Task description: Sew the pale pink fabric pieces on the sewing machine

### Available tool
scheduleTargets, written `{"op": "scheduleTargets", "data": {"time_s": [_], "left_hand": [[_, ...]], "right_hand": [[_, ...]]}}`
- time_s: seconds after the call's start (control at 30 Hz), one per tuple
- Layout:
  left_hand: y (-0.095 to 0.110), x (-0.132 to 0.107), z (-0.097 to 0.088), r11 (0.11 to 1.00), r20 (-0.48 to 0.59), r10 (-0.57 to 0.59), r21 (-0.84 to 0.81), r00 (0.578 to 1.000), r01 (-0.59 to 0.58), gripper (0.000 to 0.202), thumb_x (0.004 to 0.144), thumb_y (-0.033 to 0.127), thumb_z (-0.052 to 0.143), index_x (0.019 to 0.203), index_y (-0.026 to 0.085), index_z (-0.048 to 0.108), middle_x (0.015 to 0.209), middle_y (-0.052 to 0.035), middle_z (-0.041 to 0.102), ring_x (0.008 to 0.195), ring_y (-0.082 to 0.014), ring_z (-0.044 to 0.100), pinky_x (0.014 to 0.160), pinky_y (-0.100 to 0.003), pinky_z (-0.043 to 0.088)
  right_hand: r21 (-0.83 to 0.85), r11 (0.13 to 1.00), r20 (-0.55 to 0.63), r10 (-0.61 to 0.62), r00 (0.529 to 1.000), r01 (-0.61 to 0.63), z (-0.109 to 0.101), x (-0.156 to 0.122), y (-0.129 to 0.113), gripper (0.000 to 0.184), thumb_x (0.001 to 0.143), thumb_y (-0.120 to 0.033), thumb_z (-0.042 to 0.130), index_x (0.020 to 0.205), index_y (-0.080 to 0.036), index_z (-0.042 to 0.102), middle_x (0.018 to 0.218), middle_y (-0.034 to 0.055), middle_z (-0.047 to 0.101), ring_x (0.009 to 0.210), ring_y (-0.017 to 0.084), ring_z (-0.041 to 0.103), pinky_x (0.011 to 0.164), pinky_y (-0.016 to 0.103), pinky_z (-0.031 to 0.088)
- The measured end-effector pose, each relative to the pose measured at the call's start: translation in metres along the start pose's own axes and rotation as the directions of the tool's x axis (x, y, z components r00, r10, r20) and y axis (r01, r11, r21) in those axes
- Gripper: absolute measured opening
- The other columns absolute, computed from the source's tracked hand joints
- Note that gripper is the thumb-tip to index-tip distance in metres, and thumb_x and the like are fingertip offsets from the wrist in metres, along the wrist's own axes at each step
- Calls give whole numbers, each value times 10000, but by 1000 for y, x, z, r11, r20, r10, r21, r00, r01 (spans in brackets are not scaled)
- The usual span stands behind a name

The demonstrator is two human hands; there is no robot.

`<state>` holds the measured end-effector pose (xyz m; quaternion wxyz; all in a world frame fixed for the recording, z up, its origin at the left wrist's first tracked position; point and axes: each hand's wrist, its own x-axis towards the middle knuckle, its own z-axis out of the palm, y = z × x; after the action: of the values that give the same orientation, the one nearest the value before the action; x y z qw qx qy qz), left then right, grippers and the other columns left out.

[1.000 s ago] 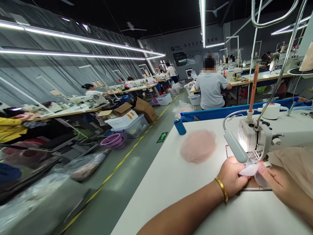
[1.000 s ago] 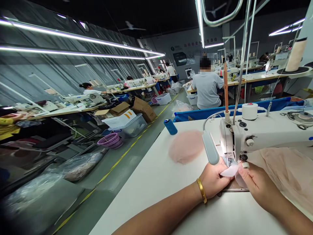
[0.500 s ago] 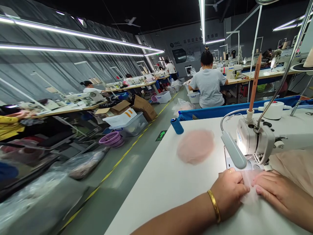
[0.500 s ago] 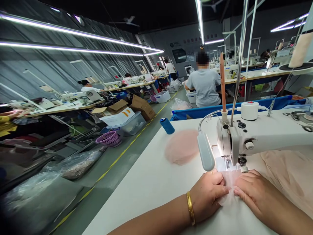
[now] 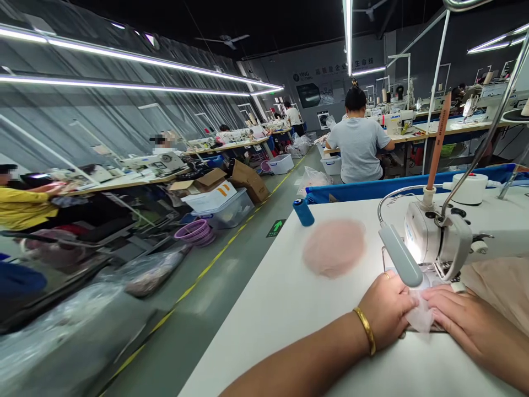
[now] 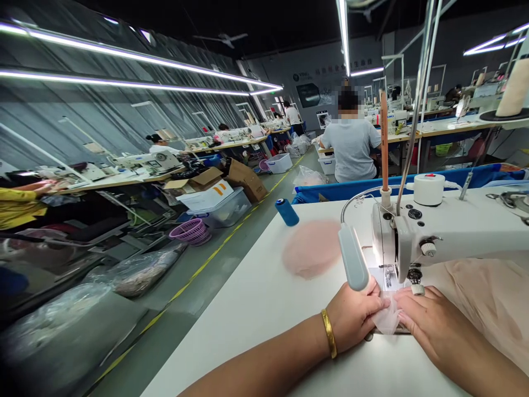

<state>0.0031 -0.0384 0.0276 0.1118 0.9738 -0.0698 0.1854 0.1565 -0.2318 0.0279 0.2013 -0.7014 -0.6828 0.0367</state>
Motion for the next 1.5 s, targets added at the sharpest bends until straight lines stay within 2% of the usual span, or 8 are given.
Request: {"op": "scheduleTargets", "data": {"time_s": [0.07, 0.17, 0.27, 0.33, 0.6, 0.93, 1.23, 1.5], "left_hand": [[-1, 0, 2, 1000, -25, -14, -14, 1000, 13, 121, 926, 263, 712, 853, 176, 753, 972, -78, 657, 892, -216, 591, 791, -334, 476], [-3, 1, 2, 997, -1, -18, -72, 1000, 18, 90, 942, 256, 691, 932, 187, 747, 1070, -78, 699, 969, -231, 622, 842, -345, 500], [-5, 3, 1, 986, 33, -53, -154, 998, 58, 100, 960, 203, 630, 981, 184, 726, 983, -65, 719, 924, -216, 640, 836, -326, 518], [-7, 5, 1, 970, 19, -89, -225, 996, 91, 155, 957, 152, 594, 1019, 185, 731, 974, -64, 728, 909, -207, 654, 840, -315, 527], [-9, 17, -8, 938, 78, -131, -312, 988, 149, 250, 950, 69, 526, 831, 188, 711, 912, -7, 707, 831, -158, 626, 807, -272, 526], [2, -7, -11, 998, 128, 31, -55, 991, -24, 47, 863, 166, 716, 835, 202, 703, 942, -33, 647, 843, -190, 565, 740, -346, 418], [-4, -6, -8, 999, 85, 42, 5, 996, -43, 92, 925, 198, 665, 842, 194, 703, 939, -43, 663, 856, -199, 571, 752, -355, 404], [-5, -6, -9, 995, -4, 91, 33, 996, -91, 62, 914, 187, 662, 854, 195, 678, 1171, -50, 736, 1102, -255, 642, 956, -436, 429]], "right_hand": [[-11, 1000, -27, 11, 1000, -11, 4, -4, 2, 278, 1083, -416, 504, 1286, -331, 674, 1282, 55, 762, 1044, 291, 732, 825, 418, 608], [-17, 999, -68, 30, 997, -31, 12, -8, 5, 502, 962, -499, 716, 1427, -344, 609, 1366, 68, 730, 1121, 329, 713, 877, 442, 612], [28, 998, -109, 50, 993, -47, 17, -4, 4, 282, 1051, -356, 524, 1274, -327, 694, 1268, 62, 762, 1092, 311, 718, 878, 453, 597], [107, 987, -142, 133, 981, -118, 15, 1, 2, 343, 1083, -310, 387, 1182, -319, 716, 1131, 54, 787, 1022, 284, 731, 848, 436, 592], [363, 864, -141, 420, 896, -348, 8, 9, -5, 467, 1092, -577, 354, 1056, -277, 710, 1055, 64, 764, 1040, 285, 716, 879, 422, 574], [182, 981, 65, 51, 997, -62, -8, -1, -9, 389, 1119, -470, 426, 880, -268, 656, 887, 22, 721, 838, 237, 644, 793, 385, 478], [46, 998, -71, 42, 997, -39, 3, -6, 1, 255, 1071, -464, 547, 1085, -299, 740, 1007, 50, 786, 890, 251, 707, 795, 370, 553], [-6, 1000, -95, -8, 995, 7, 2, -3, 0, 202, 1038, -462, 615, 1134, -348, 751, 1164, 11, 797, 934, 243, 724, 810, 382, 584]]}}
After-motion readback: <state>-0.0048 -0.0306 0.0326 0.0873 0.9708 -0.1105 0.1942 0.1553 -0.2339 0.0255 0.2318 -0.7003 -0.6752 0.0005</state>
